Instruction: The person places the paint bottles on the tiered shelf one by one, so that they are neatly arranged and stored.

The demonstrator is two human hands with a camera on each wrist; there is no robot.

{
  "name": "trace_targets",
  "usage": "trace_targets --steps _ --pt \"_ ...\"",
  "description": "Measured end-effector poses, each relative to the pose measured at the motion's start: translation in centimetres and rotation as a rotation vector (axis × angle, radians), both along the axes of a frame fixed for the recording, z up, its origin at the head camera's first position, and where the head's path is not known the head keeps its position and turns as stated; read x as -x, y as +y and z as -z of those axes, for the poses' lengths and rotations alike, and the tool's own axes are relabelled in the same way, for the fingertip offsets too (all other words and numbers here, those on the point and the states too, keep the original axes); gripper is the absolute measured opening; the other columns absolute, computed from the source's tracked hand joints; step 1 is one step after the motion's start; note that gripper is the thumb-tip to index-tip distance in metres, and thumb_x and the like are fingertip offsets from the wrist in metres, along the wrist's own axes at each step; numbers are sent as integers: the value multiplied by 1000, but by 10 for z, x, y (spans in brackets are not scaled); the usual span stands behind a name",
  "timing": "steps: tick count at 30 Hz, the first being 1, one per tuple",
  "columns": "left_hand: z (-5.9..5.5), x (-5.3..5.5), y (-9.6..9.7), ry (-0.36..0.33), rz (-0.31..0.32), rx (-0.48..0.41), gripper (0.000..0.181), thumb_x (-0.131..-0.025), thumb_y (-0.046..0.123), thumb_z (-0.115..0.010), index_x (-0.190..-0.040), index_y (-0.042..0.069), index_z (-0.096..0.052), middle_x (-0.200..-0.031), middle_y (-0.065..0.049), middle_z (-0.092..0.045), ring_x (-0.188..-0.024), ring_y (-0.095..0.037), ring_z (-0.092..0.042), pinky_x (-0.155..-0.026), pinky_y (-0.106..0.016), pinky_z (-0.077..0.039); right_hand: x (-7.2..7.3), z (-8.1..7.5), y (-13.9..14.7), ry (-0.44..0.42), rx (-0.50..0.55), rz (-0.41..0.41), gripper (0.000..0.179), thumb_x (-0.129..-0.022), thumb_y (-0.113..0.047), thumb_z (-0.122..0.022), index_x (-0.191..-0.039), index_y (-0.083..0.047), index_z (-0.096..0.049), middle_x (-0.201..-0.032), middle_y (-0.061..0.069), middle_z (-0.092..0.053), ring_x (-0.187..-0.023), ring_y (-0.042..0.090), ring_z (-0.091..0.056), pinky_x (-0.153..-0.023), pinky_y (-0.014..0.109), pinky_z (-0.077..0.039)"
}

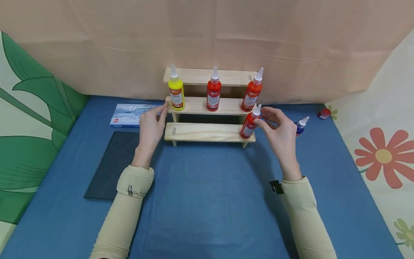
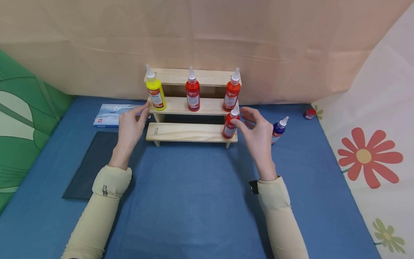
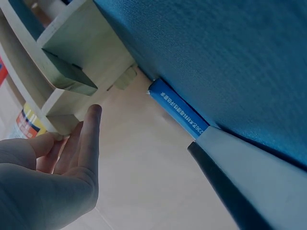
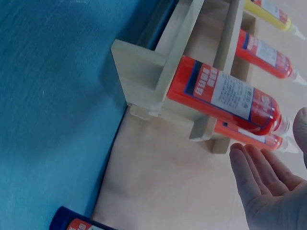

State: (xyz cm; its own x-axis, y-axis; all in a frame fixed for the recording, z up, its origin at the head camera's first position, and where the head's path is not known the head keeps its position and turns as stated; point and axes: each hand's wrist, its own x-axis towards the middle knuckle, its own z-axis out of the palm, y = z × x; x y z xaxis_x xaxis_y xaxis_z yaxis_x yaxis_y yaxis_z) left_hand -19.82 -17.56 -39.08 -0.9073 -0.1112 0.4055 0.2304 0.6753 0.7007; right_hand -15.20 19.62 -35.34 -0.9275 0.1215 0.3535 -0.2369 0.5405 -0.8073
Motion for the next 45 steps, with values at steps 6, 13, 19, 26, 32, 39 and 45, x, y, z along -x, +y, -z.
trace_targets --steps 6,13,19,26,32,39,45 --pt "-2 0 1 -8 2 -9 30 -110 11 -62 -137 1 -72 -130 -21 -72 -102 -40 -76 -83 -54 -60 -3 -5 6 23 9 28 48 -95 -20 -85 -139 -5 -70 -133 10 -73 -121 28 -71 -100 49 -56" --pt "-3 0 1 -12 2 0 30 -110 10 -62 -137 1 -72 -127 -21 -74 -102 -40 -76 -84 -55 -60 -4 -10 15 44 17 67 48 -95 -19 -85 -139 -5 -70 -133 8 -73 -121 26 -71 -100 42 -56" --pt "-1 1 0 -24 -8 8 31 -111 13 -62 -138 1 -71 -129 -21 -73 -101 -38 -77 -82 -52 -60 -5 -16 25 46 -11 122 47 -97 -25 -83 -139 -7 -71 -132 7 -74 -120 22 -72 -99 33 -56" --pt "-1 0 0 -28 -2 0 32 -111 13 -62 -139 1 -71 -130 -22 -72 -101 -39 -77 -79 -51 -60 -7 -22 36 48 -29 197 47 -97 -30 -83 -139 -12 -72 -133 4 -74 -119 19 -71 -99 32 -56" --pt "-1 -1 0 -30 3 -3 32 -111 13 -62 -139 1 -70 -130 -22 -72 -103 -39 -76 -81 -52 -61 -8 -22 47 62 3 225 45 -96 -25 -85 -138 -13 -73 -132 5 -75 -117 16 -72 -99 29 -56" --pt "0 -1 0 -29 7 1 32 -111 14 -62 -139 1 -70 -129 -22 -73 -105 -39 -76 -85 -53 -61 -10 -21 64 115 58 243 44 -94 -19 -86 -135 -10 -74 -130 6 -75 -115 11 -71 -100 28 -55" --pt "0 -1 -1 -26 8 7 32 -111 13 -62 -139 1 -70 -130 -22 -72 -106 -40 -75 -86 -54 -61 -13 -24 74 117 86 254 44 -95 -23 -86 -136 -14 -75 -131 3 -75 -117 10 -70 -102 28 -54"
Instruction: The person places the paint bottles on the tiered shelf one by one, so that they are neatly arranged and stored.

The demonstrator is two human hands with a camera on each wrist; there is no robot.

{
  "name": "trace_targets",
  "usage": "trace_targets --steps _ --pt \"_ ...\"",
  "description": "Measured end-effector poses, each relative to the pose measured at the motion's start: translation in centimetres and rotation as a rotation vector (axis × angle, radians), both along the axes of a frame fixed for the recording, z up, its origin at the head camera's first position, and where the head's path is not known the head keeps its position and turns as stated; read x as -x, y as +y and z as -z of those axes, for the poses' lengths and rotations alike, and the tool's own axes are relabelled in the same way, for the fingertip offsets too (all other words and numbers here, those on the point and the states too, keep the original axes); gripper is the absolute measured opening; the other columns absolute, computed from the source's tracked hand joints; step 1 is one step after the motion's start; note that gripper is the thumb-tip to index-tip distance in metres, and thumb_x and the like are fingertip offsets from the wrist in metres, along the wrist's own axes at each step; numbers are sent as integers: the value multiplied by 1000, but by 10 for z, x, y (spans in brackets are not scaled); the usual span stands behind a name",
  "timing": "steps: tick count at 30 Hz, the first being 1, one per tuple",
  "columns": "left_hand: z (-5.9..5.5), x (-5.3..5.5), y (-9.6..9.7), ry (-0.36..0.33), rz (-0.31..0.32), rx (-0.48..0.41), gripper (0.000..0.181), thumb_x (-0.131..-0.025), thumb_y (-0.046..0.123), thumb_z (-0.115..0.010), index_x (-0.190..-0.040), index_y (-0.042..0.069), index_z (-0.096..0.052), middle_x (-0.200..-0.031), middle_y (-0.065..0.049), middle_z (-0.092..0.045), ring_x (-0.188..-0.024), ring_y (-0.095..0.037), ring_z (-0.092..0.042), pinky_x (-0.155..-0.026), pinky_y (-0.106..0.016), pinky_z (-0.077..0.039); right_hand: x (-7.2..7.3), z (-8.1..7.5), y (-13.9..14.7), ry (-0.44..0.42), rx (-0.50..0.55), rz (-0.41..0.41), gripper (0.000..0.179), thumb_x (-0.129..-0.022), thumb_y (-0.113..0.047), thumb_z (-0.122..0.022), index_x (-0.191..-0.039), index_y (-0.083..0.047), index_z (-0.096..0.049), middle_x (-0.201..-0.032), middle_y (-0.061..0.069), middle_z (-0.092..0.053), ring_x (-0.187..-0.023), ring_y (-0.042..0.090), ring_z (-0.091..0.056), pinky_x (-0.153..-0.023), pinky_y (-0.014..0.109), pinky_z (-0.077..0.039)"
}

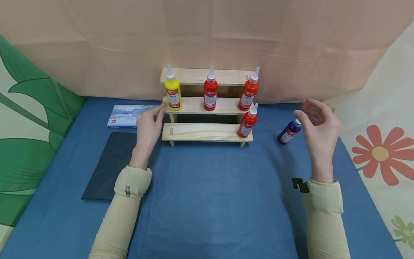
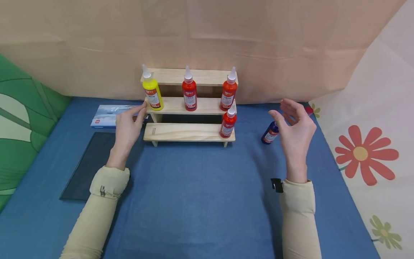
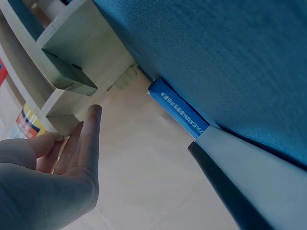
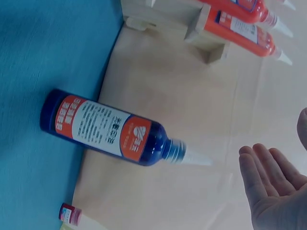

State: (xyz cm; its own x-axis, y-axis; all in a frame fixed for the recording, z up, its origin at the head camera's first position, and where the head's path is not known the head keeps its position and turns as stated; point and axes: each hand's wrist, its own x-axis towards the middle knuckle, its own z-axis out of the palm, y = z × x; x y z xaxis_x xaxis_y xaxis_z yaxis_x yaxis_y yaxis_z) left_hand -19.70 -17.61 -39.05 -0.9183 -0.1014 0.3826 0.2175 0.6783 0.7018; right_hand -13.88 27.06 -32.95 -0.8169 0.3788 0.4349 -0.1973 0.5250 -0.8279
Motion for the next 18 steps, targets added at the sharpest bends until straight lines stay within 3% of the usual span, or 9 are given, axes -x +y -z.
trace_targets --steps 11,18 --pt "0 -1 0 -10 6 -20 33 -111 13 -61 -141 0 -69 -128 -23 -73 -105 -39 -75 -82 -51 -61 -2 7 11 -16 16 47 47 -95 -27 -86 -137 -12 -74 -134 3 -73 -120 14 -69 -105 30 -52" --pt "-1 0 1 -3 4 -18 33 -111 13 -61 -140 0 -69 -126 -23 -74 -103 -39 -75 -79 -50 -60 0 15 18 -71 25 62 49 -96 -24 -84 -142 -11 -71 -139 6 -71 -125 17 -67 -107 30 -51"
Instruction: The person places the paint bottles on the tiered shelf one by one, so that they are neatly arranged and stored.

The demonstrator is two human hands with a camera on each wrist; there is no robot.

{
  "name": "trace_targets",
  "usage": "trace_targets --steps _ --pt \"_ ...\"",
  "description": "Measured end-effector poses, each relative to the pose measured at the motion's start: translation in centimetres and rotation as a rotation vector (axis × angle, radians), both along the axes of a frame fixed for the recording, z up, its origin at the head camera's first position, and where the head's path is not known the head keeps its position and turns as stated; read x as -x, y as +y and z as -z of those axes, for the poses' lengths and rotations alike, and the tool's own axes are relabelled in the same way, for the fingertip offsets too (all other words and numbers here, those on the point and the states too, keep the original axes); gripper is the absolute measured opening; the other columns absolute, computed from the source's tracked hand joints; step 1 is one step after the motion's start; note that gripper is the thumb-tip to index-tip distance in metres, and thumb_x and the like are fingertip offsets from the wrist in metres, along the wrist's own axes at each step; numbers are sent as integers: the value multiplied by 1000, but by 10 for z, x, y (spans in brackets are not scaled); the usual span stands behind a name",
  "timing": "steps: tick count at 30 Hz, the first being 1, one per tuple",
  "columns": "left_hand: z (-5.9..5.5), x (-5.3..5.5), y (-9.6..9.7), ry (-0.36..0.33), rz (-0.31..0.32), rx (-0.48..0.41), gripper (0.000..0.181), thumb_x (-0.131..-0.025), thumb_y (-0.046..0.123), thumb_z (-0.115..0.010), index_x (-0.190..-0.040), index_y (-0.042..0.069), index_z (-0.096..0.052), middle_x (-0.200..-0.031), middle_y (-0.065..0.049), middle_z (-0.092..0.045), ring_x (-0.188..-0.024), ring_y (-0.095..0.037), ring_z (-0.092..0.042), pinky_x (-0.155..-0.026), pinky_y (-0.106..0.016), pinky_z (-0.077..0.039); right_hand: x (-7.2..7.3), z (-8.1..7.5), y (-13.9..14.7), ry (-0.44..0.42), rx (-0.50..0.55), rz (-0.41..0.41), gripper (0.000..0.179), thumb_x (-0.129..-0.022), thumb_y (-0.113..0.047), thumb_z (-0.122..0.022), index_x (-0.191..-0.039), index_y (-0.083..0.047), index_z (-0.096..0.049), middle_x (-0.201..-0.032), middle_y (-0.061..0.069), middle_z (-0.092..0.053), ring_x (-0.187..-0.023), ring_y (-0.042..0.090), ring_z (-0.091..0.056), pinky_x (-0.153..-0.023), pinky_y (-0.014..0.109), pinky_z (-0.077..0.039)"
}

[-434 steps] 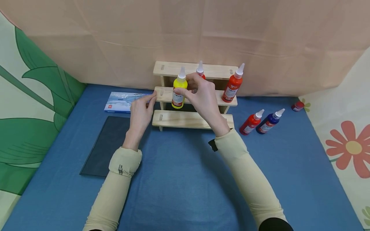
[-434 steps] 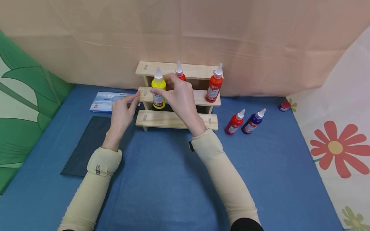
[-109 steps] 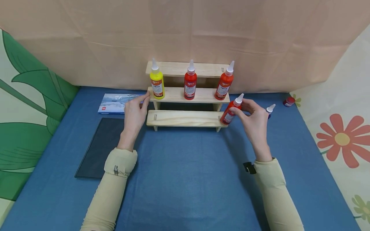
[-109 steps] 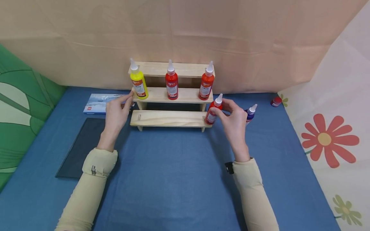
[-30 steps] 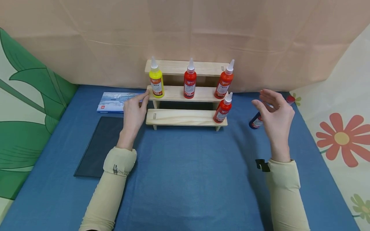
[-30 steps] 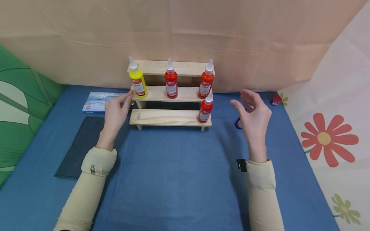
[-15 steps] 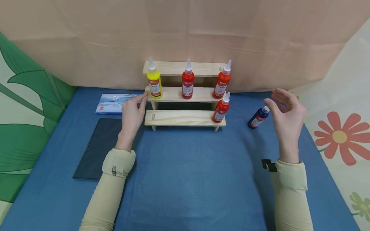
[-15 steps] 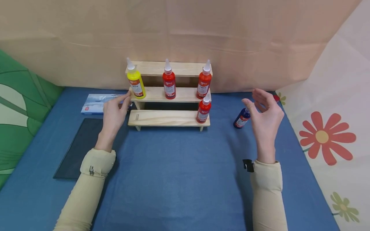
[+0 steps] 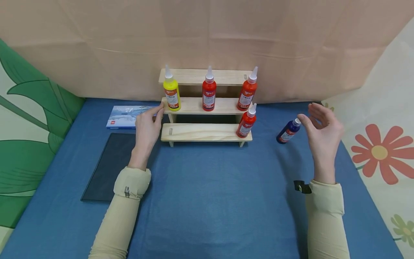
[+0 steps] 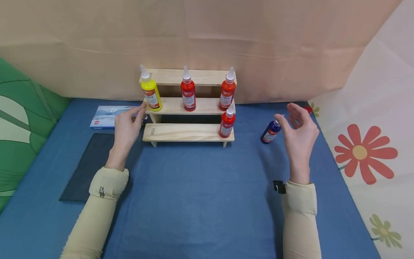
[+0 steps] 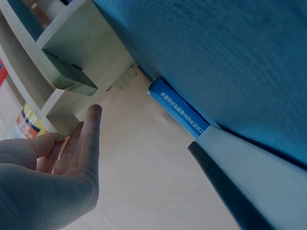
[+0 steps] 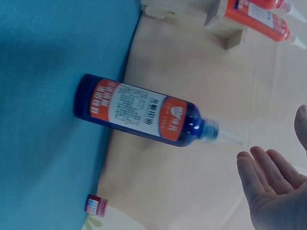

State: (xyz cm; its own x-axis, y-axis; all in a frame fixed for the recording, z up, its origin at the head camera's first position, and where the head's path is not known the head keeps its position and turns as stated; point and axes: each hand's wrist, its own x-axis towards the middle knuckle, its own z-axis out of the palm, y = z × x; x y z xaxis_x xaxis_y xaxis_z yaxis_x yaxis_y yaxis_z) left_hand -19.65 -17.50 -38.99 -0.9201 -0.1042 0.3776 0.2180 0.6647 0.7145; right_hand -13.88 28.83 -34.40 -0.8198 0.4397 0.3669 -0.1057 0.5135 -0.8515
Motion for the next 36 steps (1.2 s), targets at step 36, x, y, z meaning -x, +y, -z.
trace_targets --steps 36 --pt "2 1 0 23 -8 13 31 -110 11 -62 -138 0 -71 -130 -22 -72 -102 -40 -76 -82 -54 -61 6 36 18 -355 -68 -138 66 -102 -42 -74 -154 -6 -57 -151 18 -61 -140 34 -56 -115 45 -45"
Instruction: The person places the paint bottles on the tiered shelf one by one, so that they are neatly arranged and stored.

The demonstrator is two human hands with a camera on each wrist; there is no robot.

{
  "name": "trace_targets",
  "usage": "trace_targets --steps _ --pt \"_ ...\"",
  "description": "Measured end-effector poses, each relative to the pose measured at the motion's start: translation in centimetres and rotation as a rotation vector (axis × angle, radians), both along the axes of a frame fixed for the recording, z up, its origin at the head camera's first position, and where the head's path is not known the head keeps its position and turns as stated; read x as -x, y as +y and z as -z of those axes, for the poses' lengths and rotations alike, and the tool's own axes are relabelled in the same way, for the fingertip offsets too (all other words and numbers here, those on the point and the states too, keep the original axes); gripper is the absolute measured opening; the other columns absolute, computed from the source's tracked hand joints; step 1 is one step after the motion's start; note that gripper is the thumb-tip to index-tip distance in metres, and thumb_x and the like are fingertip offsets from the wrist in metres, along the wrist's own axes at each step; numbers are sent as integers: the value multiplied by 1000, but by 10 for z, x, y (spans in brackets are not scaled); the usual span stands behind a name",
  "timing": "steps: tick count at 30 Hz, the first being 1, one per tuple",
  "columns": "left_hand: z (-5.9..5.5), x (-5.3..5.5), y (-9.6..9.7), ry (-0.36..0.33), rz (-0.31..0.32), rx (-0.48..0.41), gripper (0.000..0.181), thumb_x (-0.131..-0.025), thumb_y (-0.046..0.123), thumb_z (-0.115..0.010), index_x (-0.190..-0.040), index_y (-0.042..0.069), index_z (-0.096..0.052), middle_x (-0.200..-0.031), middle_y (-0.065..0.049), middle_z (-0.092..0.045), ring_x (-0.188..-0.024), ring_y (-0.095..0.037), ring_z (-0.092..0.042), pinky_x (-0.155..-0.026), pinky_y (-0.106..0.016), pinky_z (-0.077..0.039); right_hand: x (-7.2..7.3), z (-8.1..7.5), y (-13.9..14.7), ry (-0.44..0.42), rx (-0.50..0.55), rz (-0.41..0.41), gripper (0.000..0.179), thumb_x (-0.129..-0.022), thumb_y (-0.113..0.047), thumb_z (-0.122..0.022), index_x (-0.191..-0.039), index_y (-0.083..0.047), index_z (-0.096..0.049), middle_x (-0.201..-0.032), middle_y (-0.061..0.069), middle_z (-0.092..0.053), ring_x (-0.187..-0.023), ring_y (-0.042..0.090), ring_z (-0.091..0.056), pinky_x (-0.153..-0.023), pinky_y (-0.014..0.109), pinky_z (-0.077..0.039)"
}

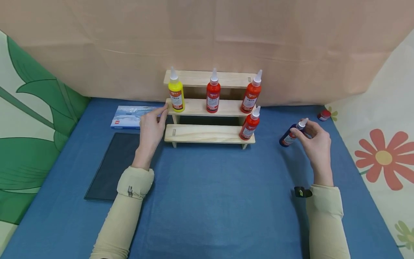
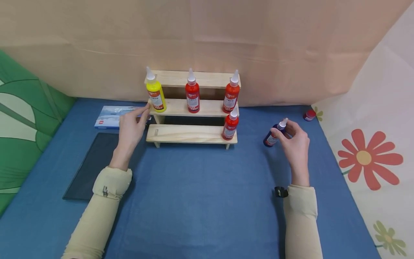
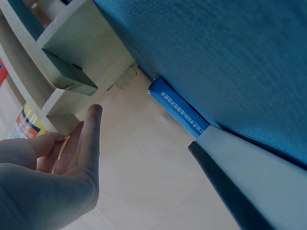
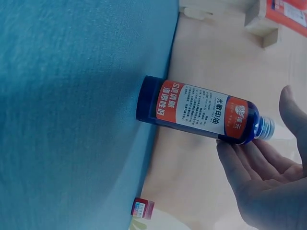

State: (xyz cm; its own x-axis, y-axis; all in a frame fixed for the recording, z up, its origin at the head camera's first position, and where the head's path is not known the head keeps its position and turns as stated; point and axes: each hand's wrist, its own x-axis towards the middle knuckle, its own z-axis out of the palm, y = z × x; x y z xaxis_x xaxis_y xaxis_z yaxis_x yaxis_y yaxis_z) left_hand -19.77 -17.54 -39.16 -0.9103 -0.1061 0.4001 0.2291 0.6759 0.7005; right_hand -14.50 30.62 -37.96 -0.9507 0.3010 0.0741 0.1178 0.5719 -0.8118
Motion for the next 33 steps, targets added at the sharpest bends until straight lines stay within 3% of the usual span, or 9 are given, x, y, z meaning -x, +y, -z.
trace_targets --steps 13,24,33 --pt "0 -1 0 -15 5 2 32 -111 12 -63 -139 1 -70 -130 -22 -72 -102 -40 -76 -82 -53 -61 0 8 7 -86 -3 -43 75 -103 -46 -71 -160 -3 -47 -157 22 -54 -144 42 -50 -115 63 -40" --pt "-2 -2 0 -22 -1 -8 32 -110 13 -63 -139 1 -70 -132 -21 -72 -104 -39 -76 -83 -53 -61 1 8 6 -85 3 -55 71 -106 -42 -69 -160 -2 -48 -155 24 -55 -143 43 -50 -117 63 -37" --pt "-2 -2 0 -32 0 -14 32 -111 14 -63 -139 1 -70 -132 -21 -71 -106 -39 -76 -83 -53 -61 1 10 7 -56 -25 -3 65 -103 -40 -72 -155 -5 -57 -147 19 -64 -135 35 -58 -114 56 -44"
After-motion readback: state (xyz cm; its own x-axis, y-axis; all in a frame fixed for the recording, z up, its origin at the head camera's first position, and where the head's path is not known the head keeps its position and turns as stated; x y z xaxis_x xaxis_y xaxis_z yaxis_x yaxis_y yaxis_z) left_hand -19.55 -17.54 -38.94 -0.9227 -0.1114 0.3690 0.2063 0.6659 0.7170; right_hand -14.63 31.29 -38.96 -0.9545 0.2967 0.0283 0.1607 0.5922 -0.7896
